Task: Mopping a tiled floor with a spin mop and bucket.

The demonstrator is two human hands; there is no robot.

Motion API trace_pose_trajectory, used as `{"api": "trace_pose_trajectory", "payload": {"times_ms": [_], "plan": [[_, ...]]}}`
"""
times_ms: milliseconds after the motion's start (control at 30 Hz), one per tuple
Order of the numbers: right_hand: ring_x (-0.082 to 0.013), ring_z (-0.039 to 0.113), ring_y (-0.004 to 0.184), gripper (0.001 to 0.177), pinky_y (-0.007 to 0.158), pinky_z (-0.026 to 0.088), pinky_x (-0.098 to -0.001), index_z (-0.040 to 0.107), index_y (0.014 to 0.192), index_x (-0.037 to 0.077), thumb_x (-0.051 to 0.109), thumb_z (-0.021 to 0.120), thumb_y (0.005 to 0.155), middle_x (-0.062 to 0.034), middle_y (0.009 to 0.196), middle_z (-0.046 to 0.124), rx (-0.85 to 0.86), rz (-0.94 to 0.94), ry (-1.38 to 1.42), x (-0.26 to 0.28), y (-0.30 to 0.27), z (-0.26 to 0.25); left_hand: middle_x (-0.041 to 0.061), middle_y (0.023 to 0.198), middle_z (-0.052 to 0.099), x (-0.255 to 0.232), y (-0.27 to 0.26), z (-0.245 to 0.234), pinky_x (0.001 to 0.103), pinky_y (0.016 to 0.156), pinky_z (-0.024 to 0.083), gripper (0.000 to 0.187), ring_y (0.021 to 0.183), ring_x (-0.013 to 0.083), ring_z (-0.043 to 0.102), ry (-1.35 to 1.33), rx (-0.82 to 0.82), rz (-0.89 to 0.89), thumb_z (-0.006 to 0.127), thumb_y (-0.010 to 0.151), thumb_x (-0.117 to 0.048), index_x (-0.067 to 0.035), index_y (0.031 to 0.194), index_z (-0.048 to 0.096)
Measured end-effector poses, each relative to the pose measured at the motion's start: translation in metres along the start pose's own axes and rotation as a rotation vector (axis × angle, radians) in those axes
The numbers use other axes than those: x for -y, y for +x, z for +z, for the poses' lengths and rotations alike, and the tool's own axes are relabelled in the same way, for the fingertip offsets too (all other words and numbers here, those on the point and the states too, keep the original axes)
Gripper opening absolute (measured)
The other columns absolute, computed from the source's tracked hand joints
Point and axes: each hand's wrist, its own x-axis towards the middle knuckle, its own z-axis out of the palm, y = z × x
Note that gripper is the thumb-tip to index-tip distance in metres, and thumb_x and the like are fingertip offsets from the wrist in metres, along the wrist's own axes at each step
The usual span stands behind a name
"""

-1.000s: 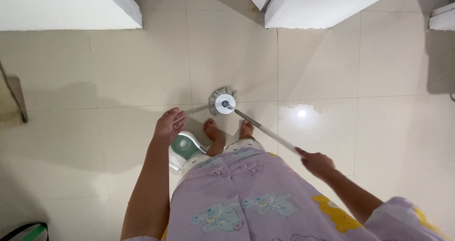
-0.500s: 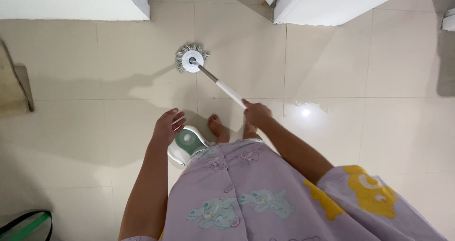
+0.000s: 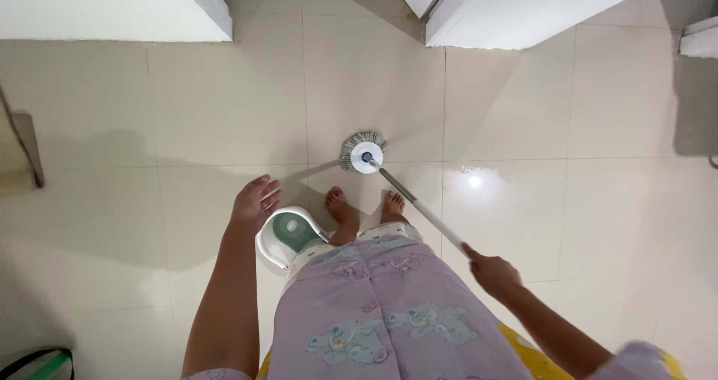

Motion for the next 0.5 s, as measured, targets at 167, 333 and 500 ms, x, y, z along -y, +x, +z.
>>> {"api": "trace_pose_trajectory", "payload": {"times_ms": [167, 333, 500], "plan": [[-0.0192, 0.06, 0.054, 0.058, 0.047, 0.052, -0.0357, 0.025, 0.162, 0.042, 0.033, 0.04, 0.107, -0.009, 0.075, 0.067, -0.045, -0.074, 0.074, 0.097, 0.03, -0.043, 0.009, 0.13, 0.066, 0.0, 0.008, 0.001, 0.039, 0.09, 0.053, 0.04, 0.113, 0.026, 0.064, -0.026, -0.015, -0.015, 0.061, 0.1, -0.029, -0.012, 0.135, 0.055], [-0.0313, 0.074, 0.071, 0.052, 0.062, 0.059, -0.0461, 0.033, 0.162, 0.026, 0.032, 0.041, 0.111, -0.0165, 0.083, 0.073, -0.21, -0.284, 0.092, 0.206, 0.112, -0.122, 0.009, 0.125, 0.068, -0.008, 0.002, -0.001, 0.039, 0.088, 0.053, 0.039, 0.108, 0.0252, 0.066, -0.038, -0.01, -0.014, 0.06, 0.101, -0.029, -0.011, 0.135, 0.056], [-0.0184, 0.068, 0.066, 0.052, 0.064, 0.061, -0.0394, 0.037, 0.158, 0.04, 0.031, 0.043, 0.107, -0.0073, 0.082, 0.068, -0.194, -0.187, 0.239, 0.269, 0.145, -0.213, 0.008, 0.123, 0.069, -0.012, -0.007, -0.004, 0.04, 0.091, 0.055, 0.038, 0.108, 0.0241, 0.067, -0.006, -0.067, -0.02, 0.058, 0.101, -0.028, -0.012, 0.135, 0.057]]}}
